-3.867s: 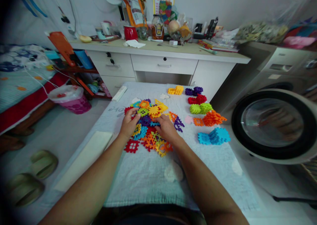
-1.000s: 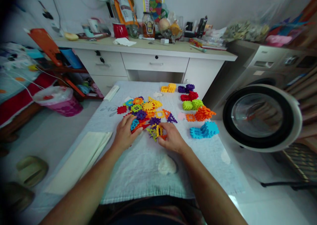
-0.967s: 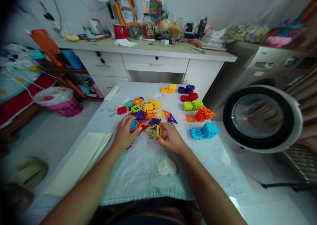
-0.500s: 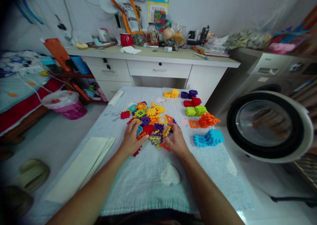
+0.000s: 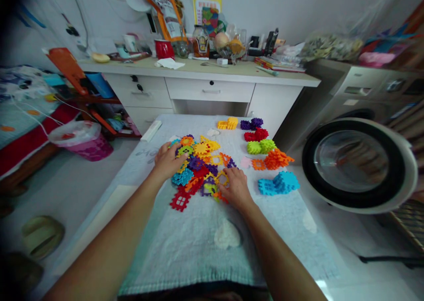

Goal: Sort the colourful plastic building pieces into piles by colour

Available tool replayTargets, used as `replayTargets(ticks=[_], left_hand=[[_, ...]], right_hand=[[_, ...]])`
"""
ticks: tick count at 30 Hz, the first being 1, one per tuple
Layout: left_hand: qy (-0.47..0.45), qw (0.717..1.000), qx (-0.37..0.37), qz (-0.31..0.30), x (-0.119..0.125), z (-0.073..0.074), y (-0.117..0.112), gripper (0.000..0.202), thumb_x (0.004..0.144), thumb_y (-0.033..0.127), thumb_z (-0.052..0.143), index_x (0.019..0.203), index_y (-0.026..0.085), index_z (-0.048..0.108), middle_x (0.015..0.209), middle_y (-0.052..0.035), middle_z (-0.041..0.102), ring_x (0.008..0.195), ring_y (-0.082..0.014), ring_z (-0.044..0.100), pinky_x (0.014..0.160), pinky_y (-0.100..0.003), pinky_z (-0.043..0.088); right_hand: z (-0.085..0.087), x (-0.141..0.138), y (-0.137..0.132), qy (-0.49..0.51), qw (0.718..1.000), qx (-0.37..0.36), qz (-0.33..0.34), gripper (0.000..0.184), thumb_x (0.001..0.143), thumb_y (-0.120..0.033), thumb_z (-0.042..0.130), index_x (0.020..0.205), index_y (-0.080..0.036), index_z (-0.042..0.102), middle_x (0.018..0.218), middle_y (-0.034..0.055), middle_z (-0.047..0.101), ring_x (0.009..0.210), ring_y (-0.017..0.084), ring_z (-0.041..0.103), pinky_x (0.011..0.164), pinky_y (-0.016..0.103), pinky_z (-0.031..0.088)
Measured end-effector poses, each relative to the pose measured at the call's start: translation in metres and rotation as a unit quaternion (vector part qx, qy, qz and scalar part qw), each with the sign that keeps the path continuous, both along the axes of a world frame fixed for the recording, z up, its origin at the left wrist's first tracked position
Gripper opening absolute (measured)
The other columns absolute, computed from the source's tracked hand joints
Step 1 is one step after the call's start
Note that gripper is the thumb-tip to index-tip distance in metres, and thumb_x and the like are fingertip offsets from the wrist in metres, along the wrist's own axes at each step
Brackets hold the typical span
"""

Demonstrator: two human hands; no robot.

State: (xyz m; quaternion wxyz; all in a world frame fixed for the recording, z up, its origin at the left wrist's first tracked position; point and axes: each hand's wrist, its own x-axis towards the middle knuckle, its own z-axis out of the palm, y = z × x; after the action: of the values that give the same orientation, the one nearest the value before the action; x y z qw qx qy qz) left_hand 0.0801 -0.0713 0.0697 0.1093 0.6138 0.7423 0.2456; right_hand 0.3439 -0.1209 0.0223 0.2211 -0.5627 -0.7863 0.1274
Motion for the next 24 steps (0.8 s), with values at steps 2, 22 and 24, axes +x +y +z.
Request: replayTargets(ticks=[2, 22, 24], left_hand=[[-0.022, 0.998, 0.012, 0.055, -0.005, -0.009, 0.015, 0.054, 0.087, 0.049, 0.053, 0.135, 0.024, 0.059, 0.148, -0.0148, 0.046, 0.144, -0.0325, 0.038, 0.118, -0.051, 0.031], [-0.025, 0.986, 0.047, 0.156, -0.015, -0.047, 0.037, 0.046, 0.091, 0.044, 0.052, 0.130, 0.021, 0.062, 0.147, -0.0160, 0.049, 0.139, -0.0335, 0.042, 0.114, -0.055, 0.029], [-0.029, 0.988, 0.041, 0.144, -0.016, -0.048, 0.039, 0.046, 0.092, 0.043, 0.051, 0.130, 0.021, 0.061, 0.145, -0.0156, 0.051, 0.137, -0.0319, 0.045, 0.114, -0.053, 0.029]], right_hand=[[0.000, -0.002, 0.001, -0.007, 1.000, -0.005, -0.003, 0.044, 0.084, -0.031, 0.065, 0.126, -0.019, 0.062, 0.122, 0.0145, 0.064, 0.111, 0.030, 0.057, 0.098, 0.047, 0.045], [0.066, -0.004, 0.055, -0.096, 0.994, -0.004, 0.042, 0.058, 0.074, -0.008, 0.058, 0.131, -0.012, 0.058, 0.120, 0.0149, 0.058, 0.110, 0.028, 0.053, 0.103, 0.040, 0.043], [0.076, -0.006, 0.084, -0.095, 0.994, 0.012, 0.042, 0.057, 0.073, -0.008, 0.059, 0.130, -0.013, 0.058, 0.120, 0.0147, 0.058, 0.110, 0.028, 0.053, 0.102, 0.040, 0.044]])
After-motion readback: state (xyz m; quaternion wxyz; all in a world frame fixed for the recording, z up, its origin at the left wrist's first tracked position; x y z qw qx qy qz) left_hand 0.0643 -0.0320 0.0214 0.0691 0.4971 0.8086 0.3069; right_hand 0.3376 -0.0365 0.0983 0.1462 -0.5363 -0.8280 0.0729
